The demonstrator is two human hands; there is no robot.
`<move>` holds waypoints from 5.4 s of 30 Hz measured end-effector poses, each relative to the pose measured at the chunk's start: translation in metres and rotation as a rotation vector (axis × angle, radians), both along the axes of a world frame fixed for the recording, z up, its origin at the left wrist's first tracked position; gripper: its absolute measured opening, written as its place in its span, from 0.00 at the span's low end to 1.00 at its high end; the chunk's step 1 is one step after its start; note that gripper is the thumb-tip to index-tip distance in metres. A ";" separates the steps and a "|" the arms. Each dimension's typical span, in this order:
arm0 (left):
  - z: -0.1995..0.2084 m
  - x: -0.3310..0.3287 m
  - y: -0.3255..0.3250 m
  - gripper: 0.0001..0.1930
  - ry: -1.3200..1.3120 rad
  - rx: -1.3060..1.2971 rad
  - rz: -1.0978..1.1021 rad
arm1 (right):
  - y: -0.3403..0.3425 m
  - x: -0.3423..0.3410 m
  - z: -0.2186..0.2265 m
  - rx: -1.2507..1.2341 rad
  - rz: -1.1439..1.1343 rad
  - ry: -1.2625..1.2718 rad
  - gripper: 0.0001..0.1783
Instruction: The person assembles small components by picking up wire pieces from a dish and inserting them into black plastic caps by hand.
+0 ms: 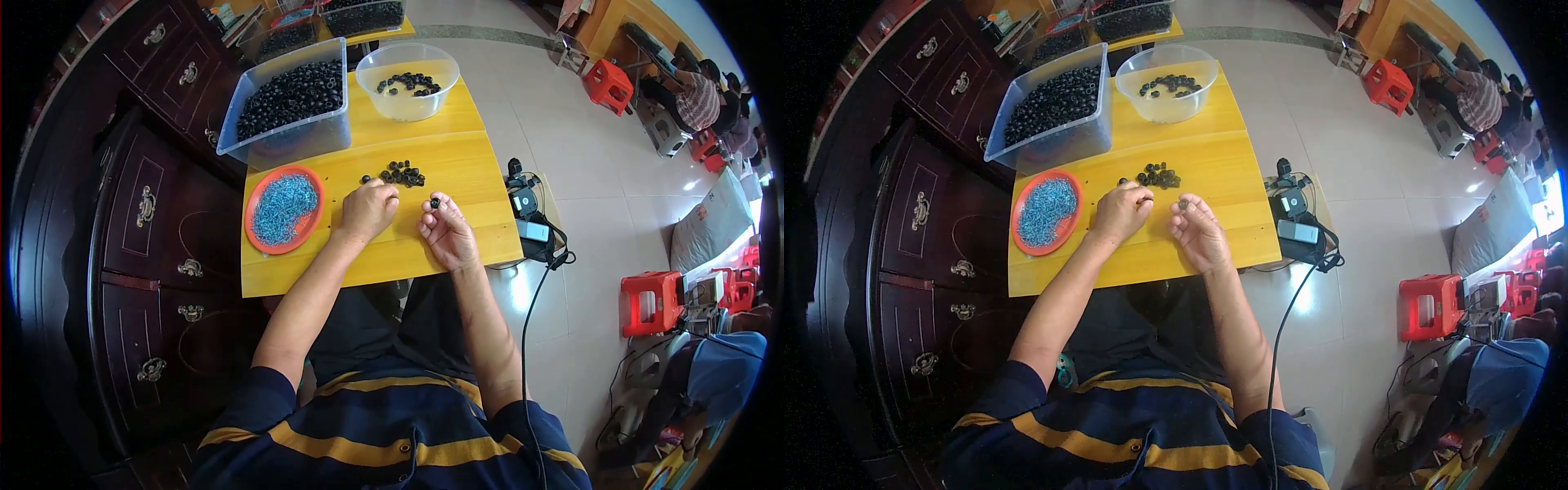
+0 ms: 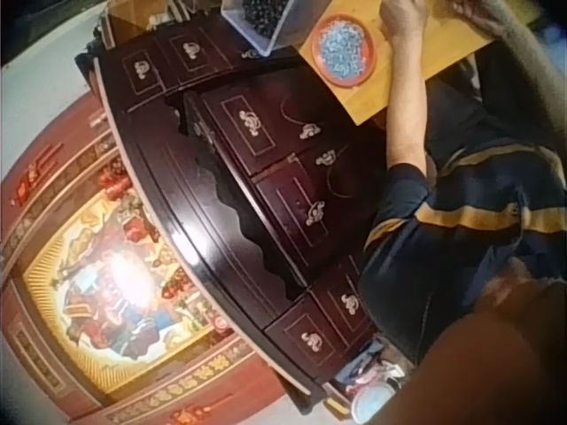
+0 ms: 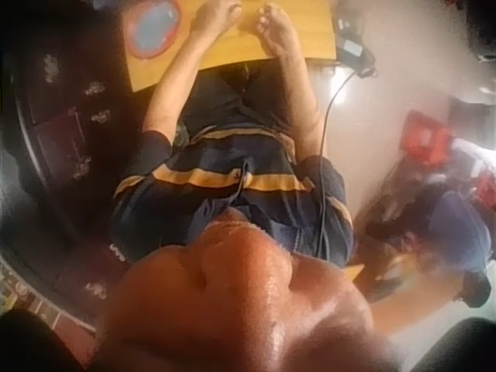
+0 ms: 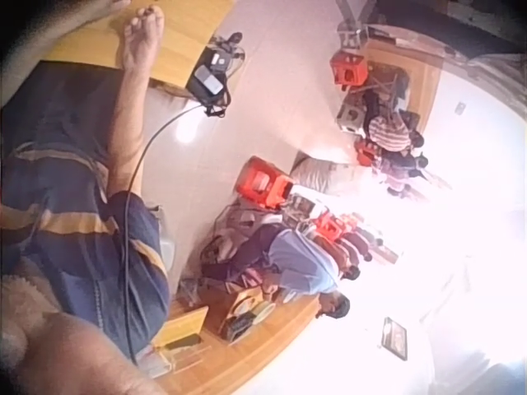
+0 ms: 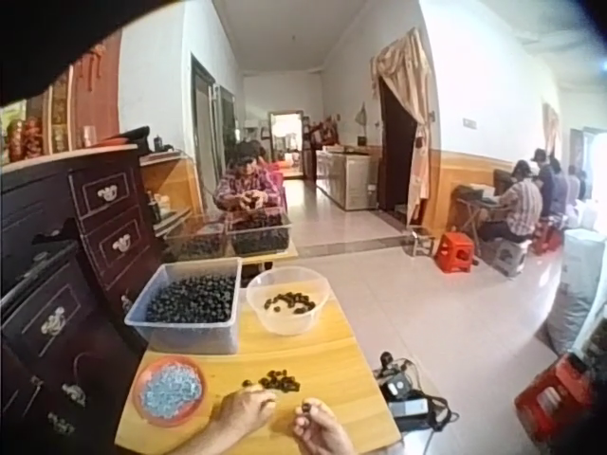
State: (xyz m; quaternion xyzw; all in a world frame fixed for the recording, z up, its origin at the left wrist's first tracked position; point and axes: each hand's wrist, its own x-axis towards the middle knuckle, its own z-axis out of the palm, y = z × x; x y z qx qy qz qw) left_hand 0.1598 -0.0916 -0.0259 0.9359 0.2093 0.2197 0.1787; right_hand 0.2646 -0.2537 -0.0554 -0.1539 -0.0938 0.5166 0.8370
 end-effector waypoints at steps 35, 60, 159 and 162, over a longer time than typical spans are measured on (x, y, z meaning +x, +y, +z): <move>0.049 -0.009 -0.045 0.03 -0.313 -0.566 -0.207 | 0.005 -0.004 -0.015 -0.044 -0.064 -0.178 0.10; 0.047 -0.020 -0.042 0.04 -0.332 -0.247 -0.286 | 0.005 -0.009 -0.005 -0.147 -0.066 -0.289 0.09; 0.051 -0.036 -0.034 0.11 -0.036 -0.115 -0.415 | 0.005 -0.019 0.001 -0.197 -0.042 -0.568 0.06; 0.055 -0.037 -0.035 0.08 0.074 -0.608 -0.319 | 0.005 -0.020 -0.003 -0.211 -0.050 -0.579 0.06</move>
